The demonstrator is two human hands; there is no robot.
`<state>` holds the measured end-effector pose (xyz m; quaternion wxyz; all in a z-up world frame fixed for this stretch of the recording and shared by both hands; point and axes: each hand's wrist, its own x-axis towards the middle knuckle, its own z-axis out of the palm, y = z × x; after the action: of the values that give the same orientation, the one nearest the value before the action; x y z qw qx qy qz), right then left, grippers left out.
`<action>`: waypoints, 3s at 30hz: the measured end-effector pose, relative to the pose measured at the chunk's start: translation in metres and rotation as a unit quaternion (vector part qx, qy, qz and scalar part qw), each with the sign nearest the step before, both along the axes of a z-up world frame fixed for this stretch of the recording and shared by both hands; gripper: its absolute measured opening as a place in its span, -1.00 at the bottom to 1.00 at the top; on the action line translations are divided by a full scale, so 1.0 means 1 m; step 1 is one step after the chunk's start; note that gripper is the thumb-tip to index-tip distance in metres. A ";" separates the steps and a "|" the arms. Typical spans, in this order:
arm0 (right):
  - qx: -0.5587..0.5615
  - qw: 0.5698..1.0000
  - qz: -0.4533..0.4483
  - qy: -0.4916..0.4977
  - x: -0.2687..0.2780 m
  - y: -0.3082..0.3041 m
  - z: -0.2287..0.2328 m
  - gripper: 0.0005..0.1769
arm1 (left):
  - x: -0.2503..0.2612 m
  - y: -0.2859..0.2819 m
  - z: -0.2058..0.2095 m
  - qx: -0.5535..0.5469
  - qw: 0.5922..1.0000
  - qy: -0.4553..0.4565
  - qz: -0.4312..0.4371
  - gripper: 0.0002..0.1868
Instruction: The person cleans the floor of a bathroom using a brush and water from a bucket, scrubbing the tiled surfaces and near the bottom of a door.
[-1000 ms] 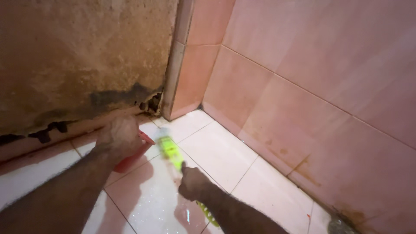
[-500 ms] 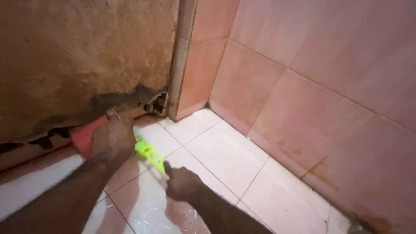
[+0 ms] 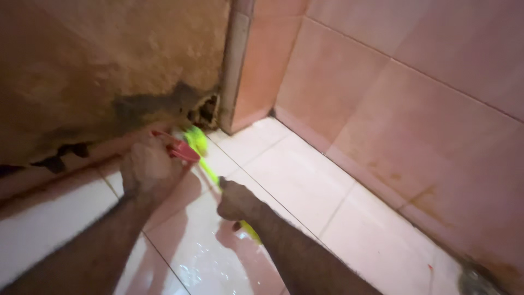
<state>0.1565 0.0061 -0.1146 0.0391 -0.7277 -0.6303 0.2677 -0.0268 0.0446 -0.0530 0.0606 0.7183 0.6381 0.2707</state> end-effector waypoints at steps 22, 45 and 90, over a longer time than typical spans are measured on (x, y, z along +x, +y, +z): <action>0.003 0.981 0.090 -0.173 0.037 -0.028 -0.025 -0.17 | -0.005 0.006 -0.015 -0.029 0.999 -0.004 -0.019 -0.58; -0.052 0.987 -0.149 0.038 0.084 -0.069 0.019 -0.51 | 0.026 -0.020 0.052 -0.147 0.986 0.015 -0.080 -0.47; 0.039 0.986 0.123 -0.106 0.020 -0.067 0.015 -0.10 | -0.008 -0.018 0.058 -0.031 0.981 0.171 -0.083 -0.55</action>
<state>0.1762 -0.0613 -0.0993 -0.0325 -0.6670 -0.7254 0.1671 -0.0344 0.0264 0.0054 -0.0046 0.8023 0.5852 0.1176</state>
